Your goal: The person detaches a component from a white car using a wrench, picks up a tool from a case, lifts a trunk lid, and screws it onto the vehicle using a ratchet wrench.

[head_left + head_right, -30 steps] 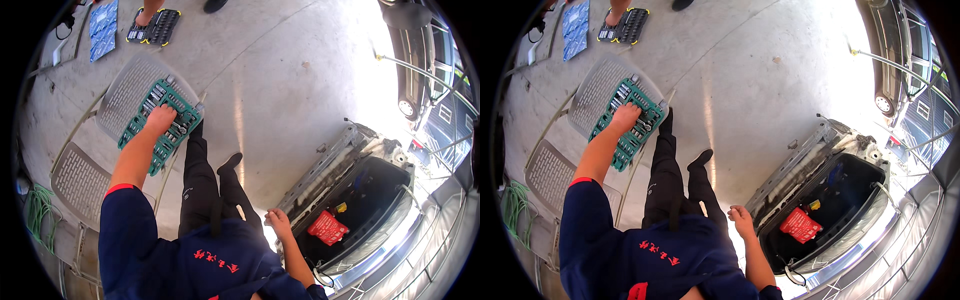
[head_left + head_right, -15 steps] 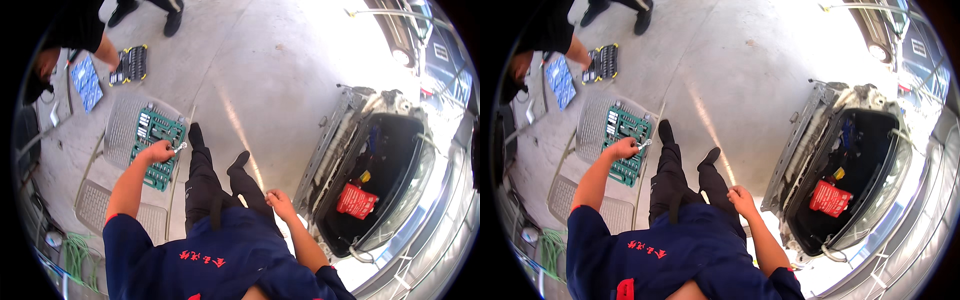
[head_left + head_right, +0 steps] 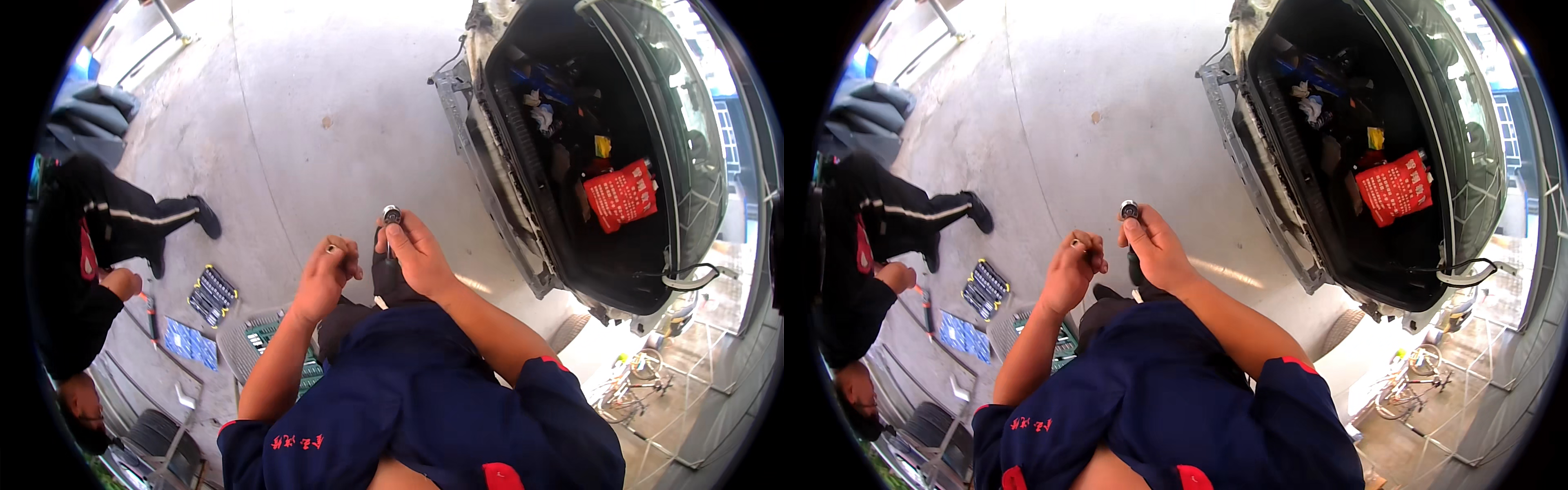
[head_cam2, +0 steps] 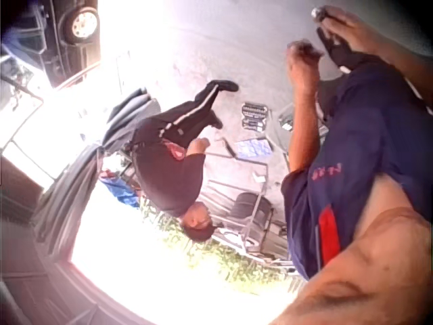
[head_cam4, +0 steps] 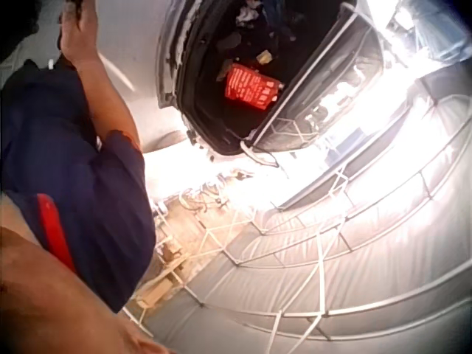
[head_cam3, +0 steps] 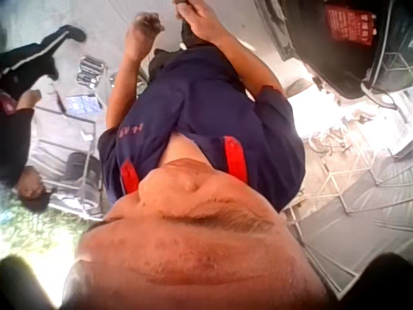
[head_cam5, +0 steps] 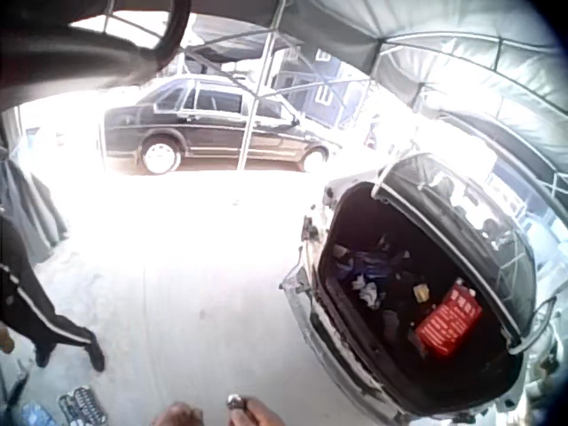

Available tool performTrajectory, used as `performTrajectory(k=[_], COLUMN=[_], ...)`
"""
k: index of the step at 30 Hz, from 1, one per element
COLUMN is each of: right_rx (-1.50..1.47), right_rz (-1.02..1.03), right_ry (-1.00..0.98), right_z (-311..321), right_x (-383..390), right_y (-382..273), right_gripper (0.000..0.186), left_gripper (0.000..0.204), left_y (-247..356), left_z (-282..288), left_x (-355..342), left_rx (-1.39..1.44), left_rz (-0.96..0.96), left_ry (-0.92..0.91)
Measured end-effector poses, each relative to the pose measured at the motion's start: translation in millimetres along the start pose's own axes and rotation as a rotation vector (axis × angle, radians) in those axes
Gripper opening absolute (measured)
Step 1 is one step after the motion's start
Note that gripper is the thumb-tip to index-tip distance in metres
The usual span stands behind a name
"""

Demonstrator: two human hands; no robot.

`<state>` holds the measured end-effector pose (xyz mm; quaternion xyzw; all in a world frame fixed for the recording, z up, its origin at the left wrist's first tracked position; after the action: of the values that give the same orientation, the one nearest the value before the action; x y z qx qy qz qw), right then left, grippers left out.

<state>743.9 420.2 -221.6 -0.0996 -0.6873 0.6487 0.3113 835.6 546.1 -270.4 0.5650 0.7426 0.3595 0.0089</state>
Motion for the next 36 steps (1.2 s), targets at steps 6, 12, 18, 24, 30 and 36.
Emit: performTrajectory(k=[6,12,18,24,30,36], right_rx=[0.469,0.646,0.677,0.738,0.809,0.956], right_rz=[0.323,0.503,0.529,0.414,0.322,0.212], right_ry=[-0.174,-0.041,0.176,0.252,0.326,0.323], right_z=[78.8,144.0,209.4,246.6,279.5,329.3], right_x=[-12.7,-48.9,-106.4,-184.4,-237.0,-282.1], right_y=[-80.7,-126.9,-143.3,-158.6,-207.9,-199.6], right_gripper=[0.018,0.019,0.021,0.025,0.022,0.024], left_gripper=[0.031,0.029,0.029,0.034,0.031,0.031], left_y=[19.9,15.7,24.9,63.6,79.1,62.1], left_z=[-57.5,-163.2,-212.2,-265.2,-291.8,-300.4], left_x=[-85.1,-163.9,-275.1,-369.5,-441.3,-490.9], left_rx=[0.091,-0.095,-0.270,-0.795,-0.734,-0.511], left_rz=[-0.015,0.185,0.215,0.228,0.406,0.666], left_ry=[0.177,0.091,-0.115,-0.359,-0.498,-0.323])
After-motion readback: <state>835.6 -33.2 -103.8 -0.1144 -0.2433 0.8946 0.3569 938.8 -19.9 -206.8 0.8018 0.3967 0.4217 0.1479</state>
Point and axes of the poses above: each hand's wrist, its own x-axis away from the middle knuckle, its own z-axis out of the back of the hand, y = z × x, the point moved 10 cm from there along -x, towards the middle knuckle, and after that the axes turned 10 degrees about x, right-handed, at the moved point
